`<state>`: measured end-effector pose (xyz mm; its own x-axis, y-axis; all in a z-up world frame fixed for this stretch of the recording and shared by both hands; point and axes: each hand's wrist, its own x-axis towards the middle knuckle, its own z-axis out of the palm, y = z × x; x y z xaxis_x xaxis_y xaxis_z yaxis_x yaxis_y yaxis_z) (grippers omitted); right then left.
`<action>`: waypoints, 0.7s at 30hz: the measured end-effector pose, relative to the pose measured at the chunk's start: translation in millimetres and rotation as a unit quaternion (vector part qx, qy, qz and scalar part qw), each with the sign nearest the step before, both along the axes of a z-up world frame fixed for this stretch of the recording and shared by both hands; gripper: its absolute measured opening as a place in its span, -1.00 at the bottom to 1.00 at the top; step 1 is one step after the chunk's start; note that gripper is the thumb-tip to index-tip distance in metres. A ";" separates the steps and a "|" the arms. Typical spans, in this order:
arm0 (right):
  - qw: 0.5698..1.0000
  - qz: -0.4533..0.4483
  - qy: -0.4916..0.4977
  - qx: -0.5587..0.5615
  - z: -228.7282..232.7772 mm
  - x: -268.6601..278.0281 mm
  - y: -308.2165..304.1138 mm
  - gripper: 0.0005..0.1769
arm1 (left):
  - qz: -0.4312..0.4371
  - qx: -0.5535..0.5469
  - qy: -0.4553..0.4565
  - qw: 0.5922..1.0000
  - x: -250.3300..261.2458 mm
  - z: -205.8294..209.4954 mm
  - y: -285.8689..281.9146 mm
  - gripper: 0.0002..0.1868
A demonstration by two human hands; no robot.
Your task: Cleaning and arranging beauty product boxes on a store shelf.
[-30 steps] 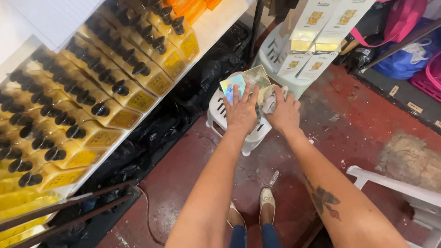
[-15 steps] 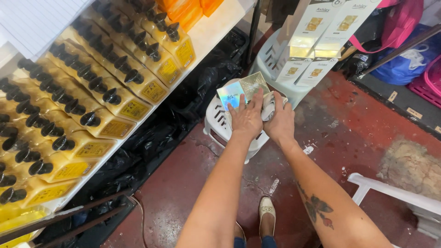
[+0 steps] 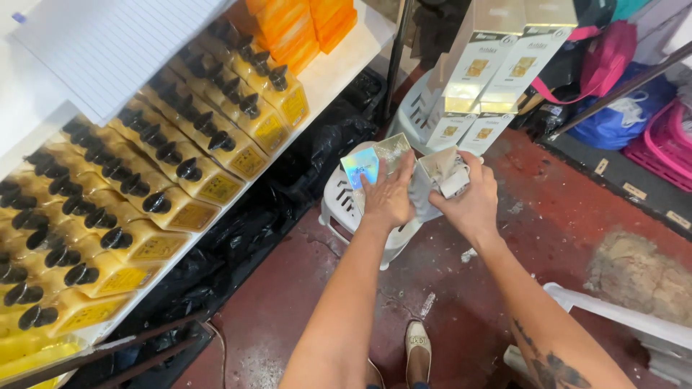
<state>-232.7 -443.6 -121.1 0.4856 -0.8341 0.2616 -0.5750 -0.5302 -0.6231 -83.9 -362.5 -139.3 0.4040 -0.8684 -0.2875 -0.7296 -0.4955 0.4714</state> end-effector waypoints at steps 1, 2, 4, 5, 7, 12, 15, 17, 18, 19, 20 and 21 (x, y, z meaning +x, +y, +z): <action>1.000 0.000 -0.001 -0.003 10.0 0.4 -4.5 -0.02 | 0.000 -0.003 -0.001 1.000 -2.5 18.4 -2.0 0.32; 1.000 0.002 0.013 -0.008 20.0 0.6 -8.8 -0.01 | 0.001 0.008 0.048 0.999 -5.2 36.7 -3.6 0.43; 1.000 0.004 0.025 -0.016 43.5 7.2 -16.6 0.00 | 0.001 0.016 0.093 0.996 -6.8 58.2 -6.2 0.56; 0.999 0.001 0.048 0.003 56.9 10.4 -19.5 0.02 | 0.017 -0.020 0.114 0.993 -8.5 60.6 -7.0 0.64; 0.997 -0.002 0.070 0.019 81.0 16.7 -24.4 0.03 | 0.033 -0.059 0.134 0.989 -10.0 61.2 -9.3 0.71; 0.996 0.023 0.061 0.064 133.4 34.1 -26.1 0.01 | 0.109 -0.267 0.201 0.936 1.3 38.3 -11.5 0.51; 0.995 0.053 0.038 0.071 161.6 48.8 -22.0 0.00 | 0.135 -0.324 0.268 0.897 6.4 101.4 7.9 0.26; 0.995 0.089 0.006 0.052 163.6 58.9 -28.3 -0.04 | 0.182 -0.318 0.291 0.884 13.0 103.7 9.8 0.18; 0.992 0.122 -0.025 0.034 164.0 64.4 -30.6 -0.08 | 0.227 -0.310 0.315 0.868 16.5 104.4 11.6 0.11; 0.991 0.125 -0.025 0.033 167.1 67.8 -28.5 -0.08 | 0.229 -0.312 0.313 0.867 21.0 96.7 11.6 0.11; 0.988 0.148 -0.035 0.021 170.2 71.3 -26.2 -0.12 | 0.259 -0.344 0.400 0.809 25.7 88.9 11.9 -0.04; 0.984 0.172 -0.045 0.009 173.2 75.3 -24.0 -0.17 | 0.286 -0.374 0.482 0.739 30.7 81.0 11.9 -0.18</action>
<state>-157.4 -467.6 52.1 0.7162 -0.6292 0.3021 -0.3058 -0.6720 -0.6745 -53.2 -350.7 -58.2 0.6867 -0.6969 -0.2068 0.3510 0.0687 0.9338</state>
